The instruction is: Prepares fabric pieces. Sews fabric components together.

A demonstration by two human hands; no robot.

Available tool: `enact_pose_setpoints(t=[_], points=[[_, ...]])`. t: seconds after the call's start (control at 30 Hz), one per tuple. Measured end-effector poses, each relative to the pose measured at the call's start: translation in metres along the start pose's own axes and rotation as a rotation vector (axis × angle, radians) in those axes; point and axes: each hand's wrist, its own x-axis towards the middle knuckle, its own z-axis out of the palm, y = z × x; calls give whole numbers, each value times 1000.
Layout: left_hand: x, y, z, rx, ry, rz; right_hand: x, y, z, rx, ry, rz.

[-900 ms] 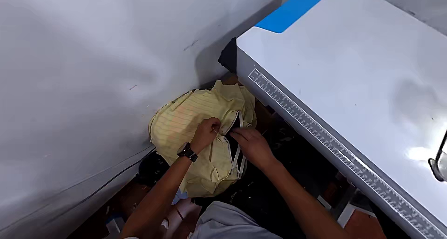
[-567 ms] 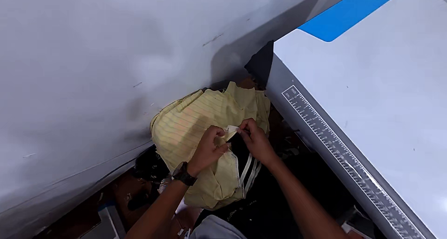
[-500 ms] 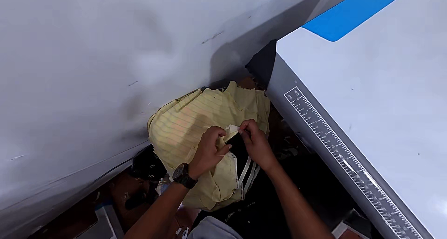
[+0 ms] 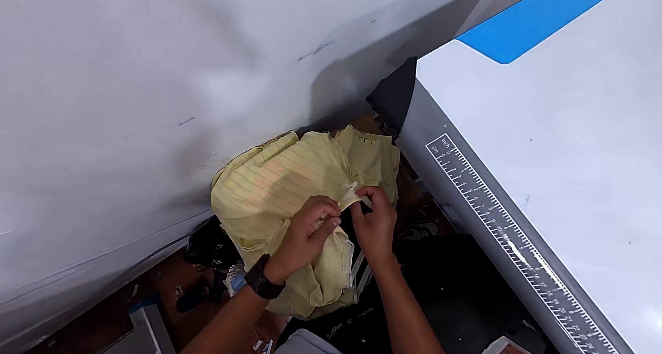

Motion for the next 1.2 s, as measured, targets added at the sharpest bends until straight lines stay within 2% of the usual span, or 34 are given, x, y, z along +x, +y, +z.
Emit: enact_pose_setpoints(t=[0.1, 0.27, 0.33, 0.5, 0.6, 0.67, 0.77, 0.87, 0.93, 0.97, 1.0, 1.03, 1.07, 1.13, 1.2], points=[[1, -6, 15, 142, 84, 9, 0, 1, 2, -27, -1, -74], [8, -12, 22, 327, 164, 42, -5, 4, 2, -74, 15, -80], [5, -11, 25, 305, 153, 7, -6, 6, 2, -80, 30, -74], [-7, -3, 36, 89, 90, -220, -7, 8, 10, -77, 161, -162], [-5, -2, 37, 101, 113, -191, -7, 4, 14, -61, 206, -205], [-1, -2, 36, 121, 139, -135, -8, -3, 12, 7, 159, -137], [11, -3, 27, 108, 190, -68, -5, -11, -3, 319, -58, 141], [30, -4, 15, -48, 208, -88, 8, -8, -34, 706, -501, 414], [44, -4, 17, -158, 180, -110, 24, 1, -46, 956, -897, 484], [49, -6, 23, -182, 163, -112, 33, 3, -46, 991, -1022, 488], [54, -10, 29, -179, 165, -116, 45, 5, -45, 955, -1067, 461], [58, -14, 33, -145, 186, -126, 57, 8, -47, 857, -1041, 426], [61, -19, 31, -94, 198, -136, 65, 8, -54, 678, -937, 382], [61, -21, 16, 80, 154, -132, 62, 2, -69, 182, -621, 265], [49, -8, -5, 208, 43, -76, 21, -7, -83, -90, -265, 278]])
